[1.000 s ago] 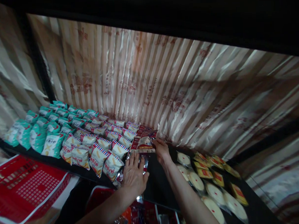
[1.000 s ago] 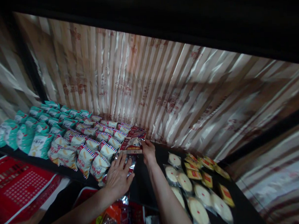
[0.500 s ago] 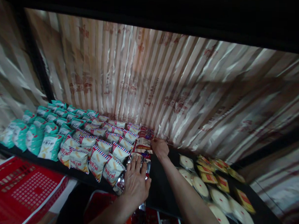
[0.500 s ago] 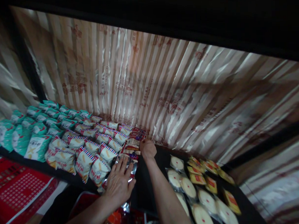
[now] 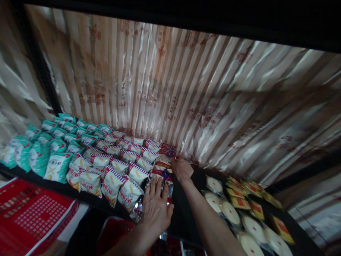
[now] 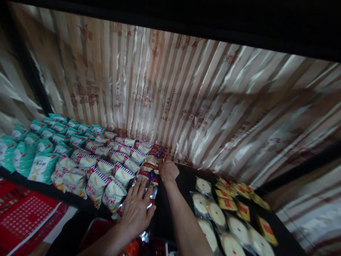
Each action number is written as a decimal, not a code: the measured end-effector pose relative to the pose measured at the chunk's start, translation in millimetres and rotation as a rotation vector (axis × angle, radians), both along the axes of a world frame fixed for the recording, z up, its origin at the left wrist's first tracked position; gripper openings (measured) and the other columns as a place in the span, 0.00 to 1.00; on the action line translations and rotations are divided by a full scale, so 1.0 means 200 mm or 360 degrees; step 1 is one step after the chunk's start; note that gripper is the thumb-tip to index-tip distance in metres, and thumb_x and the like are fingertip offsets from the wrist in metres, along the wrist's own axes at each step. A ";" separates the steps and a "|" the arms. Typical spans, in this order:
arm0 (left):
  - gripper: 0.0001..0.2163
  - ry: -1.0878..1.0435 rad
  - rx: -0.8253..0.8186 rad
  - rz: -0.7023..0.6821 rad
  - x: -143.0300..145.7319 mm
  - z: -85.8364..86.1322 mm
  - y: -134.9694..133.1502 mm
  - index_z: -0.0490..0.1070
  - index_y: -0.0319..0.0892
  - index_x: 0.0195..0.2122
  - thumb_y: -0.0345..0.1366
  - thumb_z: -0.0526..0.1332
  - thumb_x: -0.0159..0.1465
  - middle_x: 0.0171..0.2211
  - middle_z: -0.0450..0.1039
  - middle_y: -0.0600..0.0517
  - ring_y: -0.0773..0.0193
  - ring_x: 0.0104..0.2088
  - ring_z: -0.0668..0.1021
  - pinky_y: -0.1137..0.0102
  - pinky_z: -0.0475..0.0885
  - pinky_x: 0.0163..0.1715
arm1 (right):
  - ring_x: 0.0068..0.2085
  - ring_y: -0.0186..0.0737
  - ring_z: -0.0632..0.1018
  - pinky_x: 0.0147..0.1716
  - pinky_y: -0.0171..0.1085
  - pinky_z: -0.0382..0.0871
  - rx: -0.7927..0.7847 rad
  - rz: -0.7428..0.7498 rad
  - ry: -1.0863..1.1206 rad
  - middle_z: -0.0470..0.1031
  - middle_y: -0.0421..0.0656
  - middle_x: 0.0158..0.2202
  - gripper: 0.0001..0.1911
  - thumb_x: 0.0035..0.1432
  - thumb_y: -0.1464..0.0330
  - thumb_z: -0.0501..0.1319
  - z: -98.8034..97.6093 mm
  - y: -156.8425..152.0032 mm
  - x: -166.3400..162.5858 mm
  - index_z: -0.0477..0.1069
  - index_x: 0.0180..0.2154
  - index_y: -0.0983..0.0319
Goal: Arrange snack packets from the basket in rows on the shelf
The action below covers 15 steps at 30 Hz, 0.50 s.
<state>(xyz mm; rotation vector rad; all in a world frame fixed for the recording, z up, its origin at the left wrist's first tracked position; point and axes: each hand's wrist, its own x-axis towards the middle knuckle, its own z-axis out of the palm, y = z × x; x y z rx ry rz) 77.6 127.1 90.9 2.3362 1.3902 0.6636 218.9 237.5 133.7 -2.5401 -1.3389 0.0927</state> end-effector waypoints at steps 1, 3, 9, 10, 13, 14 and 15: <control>0.26 -0.0002 0.0014 0.0000 0.00 -0.01 0.00 0.60 0.40 0.58 0.43 0.55 0.60 0.64 0.48 0.42 0.46 0.63 0.52 0.50 0.53 0.58 | 0.41 0.51 0.78 0.39 0.44 0.68 -0.0008 -0.0008 -0.0008 0.77 0.55 0.37 0.21 0.59 0.58 0.49 0.00 -0.01 0.00 0.70 0.47 0.63; 0.25 -0.0003 0.0052 0.0005 0.00 -0.02 0.00 0.61 0.40 0.58 0.43 0.56 0.60 0.64 0.48 0.42 0.45 0.63 0.52 0.50 0.53 0.58 | 0.41 0.52 0.78 0.39 0.45 0.67 -0.0017 -0.0013 -0.0021 0.77 0.55 0.37 0.22 0.59 0.56 0.49 0.01 -0.04 0.01 0.70 0.46 0.62; 0.21 -0.0058 0.0243 -0.0012 -0.02 0.02 -0.04 0.64 0.37 0.54 0.41 0.55 0.61 0.63 0.52 0.40 0.46 0.63 0.53 0.50 0.56 0.57 | 0.38 0.46 0.77 0.36 0.40 0.65 0.0242 -0.0038 0.0117 0.77 0.48 0.35 0.22 0.60 0.55 0.45 -0.01 -0.24 0.03 0.70 0.46 0.57; 0.19 -0.0094 0.0276 -0.0044 -0.04 0.02 -0.07 0.65 0.37 0.53 0.38 0.53 0.63 0.61 0.55 0.40 0.48 0.61 0.57 0.51 0.58 0.56 | 0.37 0.45 0.76 0.35 0.39 0.64 0.0337 -0.0055 0.0195 0.76 0.47 0.34 0.22 0.60 0.56 0.46 -0.03 -0.31 0.02 0.70 0.45 0.58; 0.16 -0.0271 0.0313 -0.0303 -0.11 0.01 -0.19 0.67 0.38 0.50 0.31 0.47 0.65 0.52 0.67 0.43 0.56 0.54 0.67 0.59 0.64 0.53 | 0.31 0.39 0.74 0.32 0.34 0.64 0.0701 -0.0011 0.0513 0.74 0.43 0.29 0.22 0.59 0.55 0.47 -0.14 -0.54 -0.03 0.69 0.44 0.62; 0.16 -0.0337 0.0299 -0.0416 -0.13 -0.01 -0.24 0.67 0.38 0.49 0.30 0.46 0.64 0.49 0.70 0.44 0.58 0.51 0.69 0.61 0.66 0.52 | 0.29 0.37 0.73 0.31 0.33 0.63 0.0815 0.0032 0.0638 0.72 0.42 0.27 0.23 0.59 0.54 0.47 -0.19 -0.63 -0.05 0.69 0.44 0.63; 0.16 -0.0390 0.0268 -0.0527 -0.16 -0.04 -0.30 0.68 0.39 0.48 0.29 0.45 0.64 0.46 0.71 0.45 0.59 0.49 0.70 0.63 0.67 0.50 | 0.27 0.36 0.72 0.29 0.33 0.63 0.0894 0.0075 0.0759 0.71 0.41 0.26 0.24 0.58 0.54 0.47 -0.24 -0.72 -0.08 0.68 0.43 0.64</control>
